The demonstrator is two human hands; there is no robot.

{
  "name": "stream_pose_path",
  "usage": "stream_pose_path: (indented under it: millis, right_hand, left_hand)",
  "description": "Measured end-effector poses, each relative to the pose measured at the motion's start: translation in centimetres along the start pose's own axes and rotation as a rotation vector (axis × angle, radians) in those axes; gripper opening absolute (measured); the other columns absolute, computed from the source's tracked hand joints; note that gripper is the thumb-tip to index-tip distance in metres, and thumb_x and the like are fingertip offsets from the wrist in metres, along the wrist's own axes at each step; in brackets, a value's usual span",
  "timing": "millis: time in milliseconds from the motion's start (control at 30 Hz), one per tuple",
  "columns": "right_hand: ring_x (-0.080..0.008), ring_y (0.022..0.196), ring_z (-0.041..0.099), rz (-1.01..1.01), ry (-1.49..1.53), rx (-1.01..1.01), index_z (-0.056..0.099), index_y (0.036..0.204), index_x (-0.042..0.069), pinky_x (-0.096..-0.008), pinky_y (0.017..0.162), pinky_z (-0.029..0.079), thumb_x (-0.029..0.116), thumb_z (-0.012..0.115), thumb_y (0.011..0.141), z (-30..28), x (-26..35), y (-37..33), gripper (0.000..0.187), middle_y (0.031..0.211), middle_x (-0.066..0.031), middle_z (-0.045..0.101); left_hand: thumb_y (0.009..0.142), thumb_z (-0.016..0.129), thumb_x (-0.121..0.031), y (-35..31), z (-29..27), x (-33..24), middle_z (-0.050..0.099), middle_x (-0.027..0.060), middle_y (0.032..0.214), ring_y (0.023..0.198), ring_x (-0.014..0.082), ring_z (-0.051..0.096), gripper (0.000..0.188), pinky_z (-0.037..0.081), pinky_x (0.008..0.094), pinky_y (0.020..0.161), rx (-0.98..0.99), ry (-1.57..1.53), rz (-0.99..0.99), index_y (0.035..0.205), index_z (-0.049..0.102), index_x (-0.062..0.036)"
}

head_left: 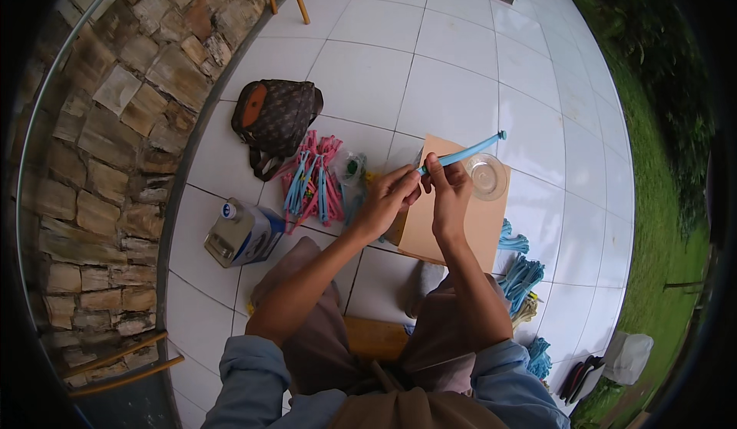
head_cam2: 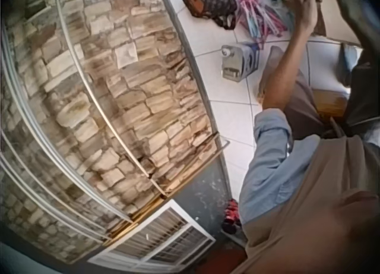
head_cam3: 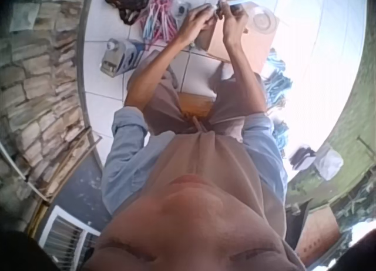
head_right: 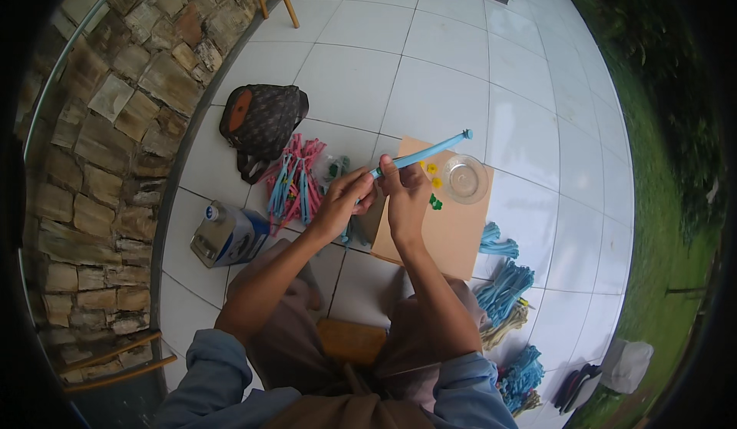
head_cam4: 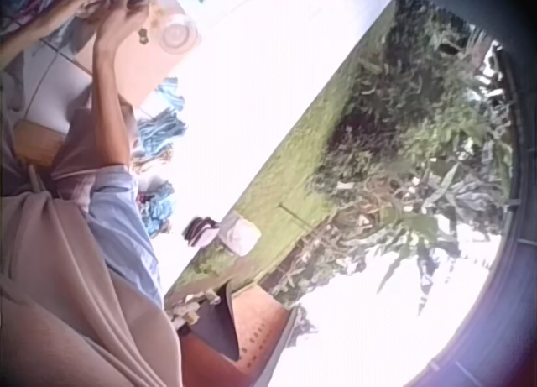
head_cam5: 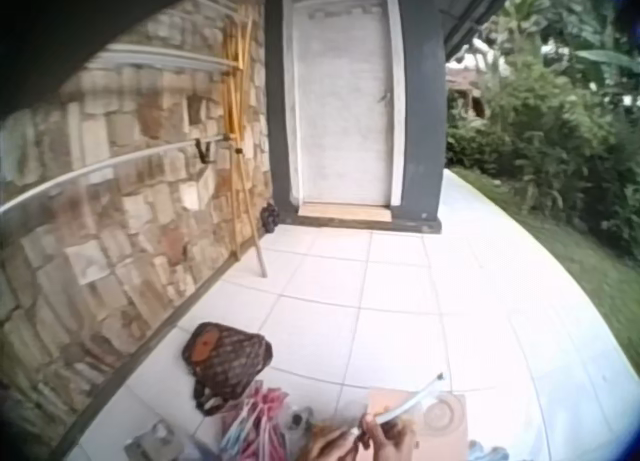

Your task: The person attaches small green and yellow plastic flowers to long blue flexible stems and then places the completed pieces into a container.

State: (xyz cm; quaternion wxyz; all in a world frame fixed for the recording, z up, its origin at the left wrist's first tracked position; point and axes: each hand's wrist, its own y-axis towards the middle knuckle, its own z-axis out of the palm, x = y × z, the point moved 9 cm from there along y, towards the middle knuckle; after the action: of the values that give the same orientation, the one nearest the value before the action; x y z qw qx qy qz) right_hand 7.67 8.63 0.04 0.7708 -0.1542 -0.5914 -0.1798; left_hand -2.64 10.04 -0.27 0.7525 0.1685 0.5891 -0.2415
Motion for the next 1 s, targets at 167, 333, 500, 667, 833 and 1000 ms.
stream_pose_path:
  millis: [167, 333, 500, 667, 833, 1000]
  right_hand:
    - [-0.0074, 0.054, 0.044, 0.051, 0.055, 0.046, 0.053, 0.073, 0.002, -0.0204, 0.051, 0.035, 0.023, 0.06, 0.082, 1.2, -0.6, -0.1, 0.025, 0.061, -0.0018, 0.052]
    - [-0.0089, 0.056, 0.046, 0.18, 0.112, 0.168, 0.054, 0.074, 0.002, -0.021, 0.058, 0.037, 0.032, 0.057, 0.083, 3.1, -1.5, -0.1, 0.031, 0.061, -0.0005, 0.049]
    - [-0.0114, 0.059, 0.05, 0.15, -0.164, 0.264, 0.056, 0.08, 0.001, -0.0244, 0.059, 0.041, 0.033, 0.049, 0.088, 4.1, -2.9, 0.6, 0.034, 0.068, -0.0046, 0.055]
    - [-0.0128, 0.053, 0.054, 0.271, -0.633, 0.49, 0.059, 0.067, -0.003, -0.0236, 0.053, 0.042, 0.036, 0.045, 0.089, 5.4, -5.2, -0.1, 0.047, 0.057, -0.0076, 0.057]
    - [-0.0148, 0.056, 0.057, 0.069, -0.921, 0.414, 0.059, 0.07, -0.001, -0.0255, 0.058, 0.046, 0.029, 0.045, 0.089, 6.1, -3.2, -0.1, 0.038, 0.059, -0.0061, 0.059]
    - [-0.0175, 0.09, 0.056, -0.004, -0.494, 0.473, 0.052, 0.103, 0.002, -0.0304, 0.08, 0.043, 0.025, 0.052, 0.086, 10.1, -3.3, -0.5, 0.028, 0.101, -0.0102, 0.058]
  left_hand:
    - [0.092, 0.038, -0.027, -0.5, -1.0, 0.3, 0.037, -0.0032, 0.059, 0.047, 0.0024, 0.027, 0.029, 0.023, 0.0178, 0.044, -0.014, -0.105, -0.036, 0.072, 0.044, -0.0067]
    - [0.091, 0.041, -0.027, -0.9, -4.0, 0.5, 0.038, -0.0029, 0.061, 0.047, 0.0017, 0.026, 0.025, 0.023, 0.0175, 0.043, -0.116, -0.045, -0.067, 0.077, 0.047, -0.0073]
    - [0.089, 0.046, -0.014, -2.0, -6.3, -1.3, 0.051, 0.0029, 0.073, 0.062, 0.009, 0.051, 0.015, 0.042, 0.0227, 0.058, -0.16, 0.34, 0.038, 0.09, 0.052, -0.0006]
    - [0.078, 0.06, -0.002, -3.7, -10.8, -4.6, 0.055, 0.0075, 0.076, 0.08, 0.0127, 0.057, 0.033, 0.047, 0.0267, 0.067, -0.369, 0.405, 0.268, 0.107, 0.042, -0.0016]
    - [0.073, 0.065, 0.002, -5.5, -13.9, -6.6, 0.056, 0.0073, 0.078, 0.087, 0.0159, 0.056, 0.045, 0.041, 0.0296, 0.083, -0.456, 0.278, 0.464, 0.107, 0.035, -0.0033]
    - [0.075, 0.062, 0.003, -6.6, -16.8, -5.8, 0.054, 0.0053, 0.083, 0.089, 0.0135, 0.055, 0.045, 0.042, 0.028, 0.082, -0.497, 0.081, 0.382, 0.109, 0.034, -0.0038]
